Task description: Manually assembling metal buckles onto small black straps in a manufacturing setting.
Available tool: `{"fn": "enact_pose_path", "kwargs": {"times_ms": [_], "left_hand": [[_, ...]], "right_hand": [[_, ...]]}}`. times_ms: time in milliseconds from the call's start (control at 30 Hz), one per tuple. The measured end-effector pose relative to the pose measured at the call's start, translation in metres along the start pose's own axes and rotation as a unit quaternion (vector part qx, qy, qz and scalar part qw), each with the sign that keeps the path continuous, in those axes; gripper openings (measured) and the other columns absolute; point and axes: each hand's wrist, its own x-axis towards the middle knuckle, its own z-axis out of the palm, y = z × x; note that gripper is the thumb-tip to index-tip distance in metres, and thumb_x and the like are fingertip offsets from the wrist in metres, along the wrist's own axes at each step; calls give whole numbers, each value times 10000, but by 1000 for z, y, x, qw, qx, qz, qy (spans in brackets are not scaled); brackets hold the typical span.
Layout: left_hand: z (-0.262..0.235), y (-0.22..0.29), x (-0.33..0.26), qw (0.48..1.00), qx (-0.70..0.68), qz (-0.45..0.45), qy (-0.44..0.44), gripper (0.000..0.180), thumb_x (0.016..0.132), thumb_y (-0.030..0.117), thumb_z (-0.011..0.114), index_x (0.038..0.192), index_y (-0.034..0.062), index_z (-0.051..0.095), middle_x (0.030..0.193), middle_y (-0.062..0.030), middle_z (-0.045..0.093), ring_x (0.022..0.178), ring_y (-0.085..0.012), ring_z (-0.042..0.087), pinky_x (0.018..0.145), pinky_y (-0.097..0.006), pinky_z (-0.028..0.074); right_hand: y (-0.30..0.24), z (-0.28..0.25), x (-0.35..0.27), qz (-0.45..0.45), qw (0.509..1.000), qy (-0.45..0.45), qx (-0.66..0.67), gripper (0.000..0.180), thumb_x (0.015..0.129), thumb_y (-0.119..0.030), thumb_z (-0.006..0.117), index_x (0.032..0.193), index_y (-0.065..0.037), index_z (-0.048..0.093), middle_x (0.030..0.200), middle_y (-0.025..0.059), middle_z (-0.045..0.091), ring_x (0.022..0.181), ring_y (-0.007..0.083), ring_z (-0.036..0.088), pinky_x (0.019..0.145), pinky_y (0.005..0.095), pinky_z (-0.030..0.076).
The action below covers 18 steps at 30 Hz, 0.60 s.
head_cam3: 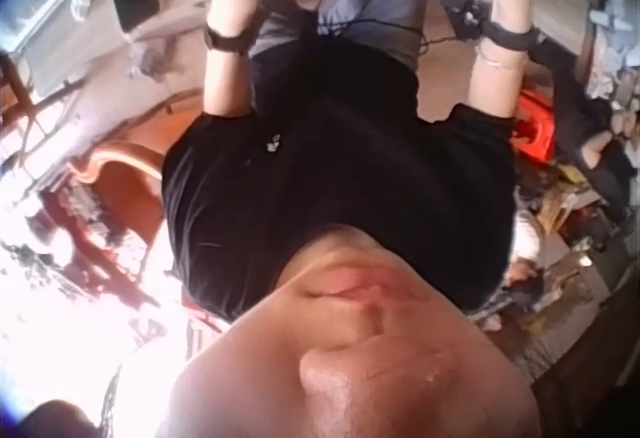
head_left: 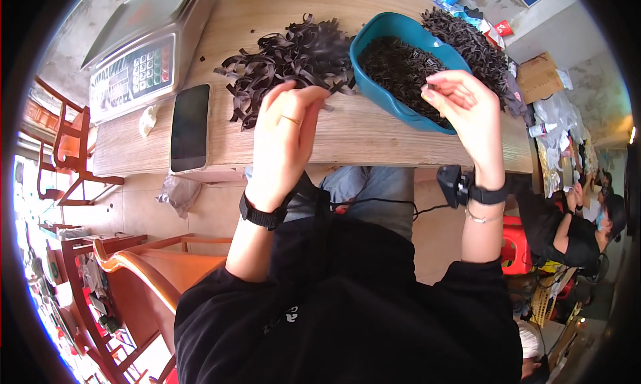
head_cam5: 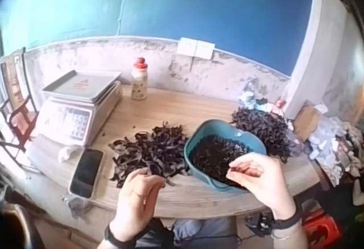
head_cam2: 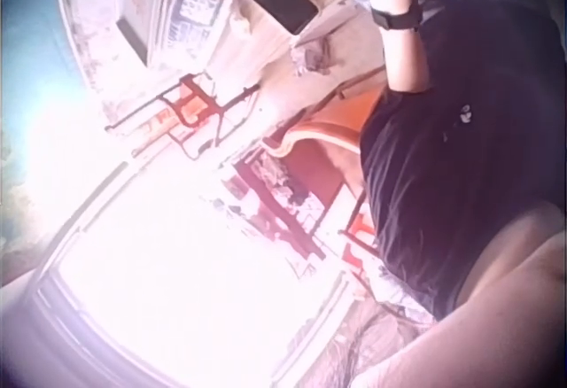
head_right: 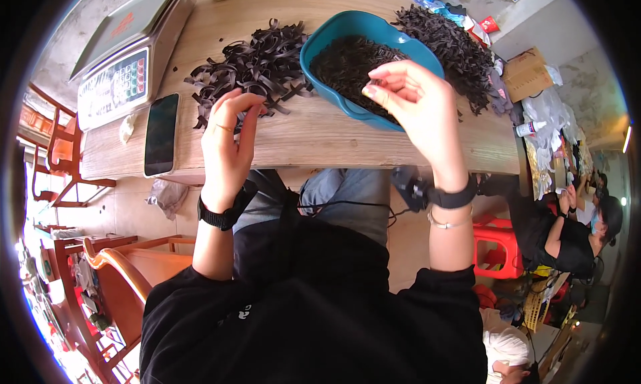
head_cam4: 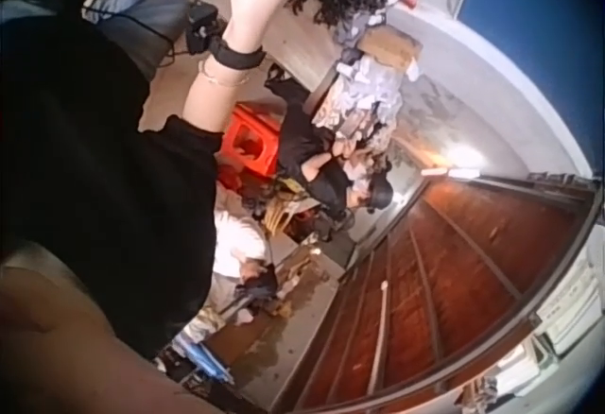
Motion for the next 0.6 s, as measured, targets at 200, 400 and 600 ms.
{"fn": "enact_pose_path", "kwargs": {"times_ms": [200, 400, 600], "left_hand": [[-16, 29, 4, 994, -91, 58, 17, 278, 729, -83, 634, 972, 42, 582, 904, -44, 665, 732, -162, 623, 870, -370, 456], [-17, 53, -7, 979, -198, 26, 40, 224, 705, -82, 670, 902, 13, 622, 872, -82, 662, 761, -200, 639, 730, -325, 510], [-13, 65, -17, 939, -333, -56, 62, 193, 726, -75, 685, 896, 1, 635, 879, -117, 640, 765, -202, 634, 689, -276, 509]], "right_hand": [[-30, 20, -37, -6, 986, -31, 165, 182, 829, 19, 625, 1005, 47, 585, 898, 87, 638, 795, 116, 614, 669, 219, 495], [-34, 41, -54, 2, 933, -95, 348, 148, 893, -33, 544, 1015, 48, 554, 868, 136, 635, 793, 173, 612, 692, 279, 497], [-39, 60, -63, 6, 901, -71, 428, 154, 909, -74, 542, 1018, 33, 523, 832, 117, 622, 740, 153, 605, 641, 265, 493]]}}
